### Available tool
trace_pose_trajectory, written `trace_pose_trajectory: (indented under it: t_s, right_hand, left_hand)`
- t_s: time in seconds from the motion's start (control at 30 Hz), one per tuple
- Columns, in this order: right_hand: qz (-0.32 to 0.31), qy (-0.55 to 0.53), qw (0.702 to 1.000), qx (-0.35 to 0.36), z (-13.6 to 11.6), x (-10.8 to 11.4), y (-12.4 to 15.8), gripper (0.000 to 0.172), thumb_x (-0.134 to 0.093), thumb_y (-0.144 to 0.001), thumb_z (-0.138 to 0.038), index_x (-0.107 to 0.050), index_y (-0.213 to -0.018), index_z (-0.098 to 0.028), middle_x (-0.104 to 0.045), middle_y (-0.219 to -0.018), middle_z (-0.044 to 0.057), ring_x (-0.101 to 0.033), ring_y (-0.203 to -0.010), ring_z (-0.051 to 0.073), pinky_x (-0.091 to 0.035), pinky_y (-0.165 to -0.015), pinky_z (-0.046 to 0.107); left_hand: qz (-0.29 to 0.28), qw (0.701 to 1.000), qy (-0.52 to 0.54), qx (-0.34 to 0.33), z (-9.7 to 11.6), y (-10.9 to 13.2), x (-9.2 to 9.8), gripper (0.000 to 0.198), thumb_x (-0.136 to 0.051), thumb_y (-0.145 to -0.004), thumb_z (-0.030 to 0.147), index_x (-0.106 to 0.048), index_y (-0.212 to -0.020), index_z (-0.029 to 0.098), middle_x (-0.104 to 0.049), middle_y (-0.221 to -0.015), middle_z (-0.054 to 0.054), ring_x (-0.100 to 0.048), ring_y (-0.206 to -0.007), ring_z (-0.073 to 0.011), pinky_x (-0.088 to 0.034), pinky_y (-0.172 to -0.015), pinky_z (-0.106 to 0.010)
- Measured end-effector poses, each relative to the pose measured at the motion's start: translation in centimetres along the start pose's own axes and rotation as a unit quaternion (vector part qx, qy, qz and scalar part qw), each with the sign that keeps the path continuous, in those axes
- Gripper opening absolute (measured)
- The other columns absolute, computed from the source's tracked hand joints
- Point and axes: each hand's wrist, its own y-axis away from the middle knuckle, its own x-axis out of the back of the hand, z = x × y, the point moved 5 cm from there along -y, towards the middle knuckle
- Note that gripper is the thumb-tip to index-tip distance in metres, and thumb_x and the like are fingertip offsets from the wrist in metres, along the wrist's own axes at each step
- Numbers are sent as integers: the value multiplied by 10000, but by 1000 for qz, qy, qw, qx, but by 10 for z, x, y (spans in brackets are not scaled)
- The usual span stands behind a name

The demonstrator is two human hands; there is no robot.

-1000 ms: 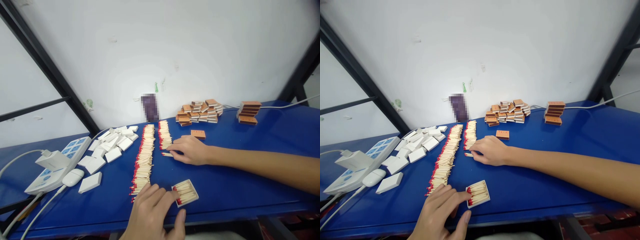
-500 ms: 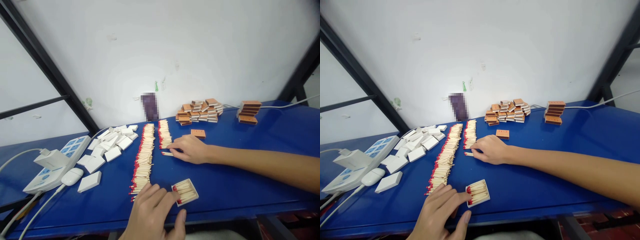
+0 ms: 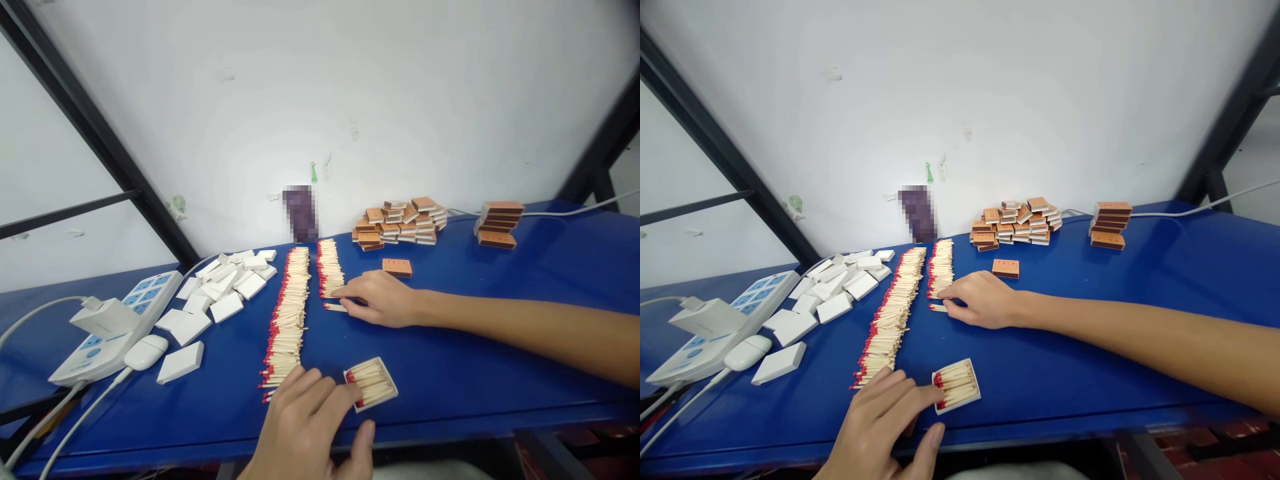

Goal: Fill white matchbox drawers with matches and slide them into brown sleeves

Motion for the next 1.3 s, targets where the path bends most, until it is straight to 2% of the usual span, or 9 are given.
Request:
trace_pose_trajectory:
  t_s: [0.4,0.57,0.73,0.93,1.1,1.3]
  right_hand:
    - [-10,7,1000,-4,0,-1,0,306,-462,-970,-264,-722,-1109,-183,-746,-874,67,-644,-716,170,-375,-656,270]
    - [-11,10,1000,-14,2,-2,0,323,-469,-965,-272,-716,-1154,-185,-758,-926,72,-675,-759,189,-397,-668,279]
    - [-15,-2,1000,-16,3,-2,-2,327,-474,-959,-267,-701,-1178,-182,-756,-1008,79,-690,-833,199,-414,-700,276]
    - [-20,25,999,23,-2,-1,-1,291,-446,-966,-249,-726,-992,-175,-728,-802,55,-616,-676,164,-348,-645,272]
    - [-13,19,999,45,-3,-2,0,261,-468,-947,-222,-719,-986,-162,-717,-798,60,-596,-681,159,-338,-644,268]
    - [-24,-16,999,18,-2,-1,-1,260,-452,-949,-211,-702,-904,-157,-689,-750,36,-564,-633,135,-322,-609,251]
  left_hand:
    - [-3,1000,6,3,1,2,0,150,-585,-816,196,-655,-949,204,-686,-717,-3,-622,-627,-195,-517,-627,-357]
    - [-15,1000,13,-1,0,1,-1,157,-587,-813,178,-655,-953,196,-677,-707,1,-612,-610,-187,-516,-610,-350]
    - [-1,1000,10,7,1,2,0,142,-575,-820,195,-655,-937,201,-684,-722,-5,-620,-631,-196,-512,-613,-355]
    - [-12,1000,12,5,1,3,-1,143,-580,-814,192,-658,-933,197,-667,-694,-7,-609,-612,-192,-521,-608,-352]
    - [-20,1000,3,0,0,3,-1,151,-586,-811,205,-663,-940,195,-674,-706,-16,-625,-633,-196,-544,-652,-368]
    - [-20,1000,2,3,1,1,-1,146,-574,-814,203,-666,-928,193,-676,-701,-20,-627,-627,-200,-535,-621,-363]
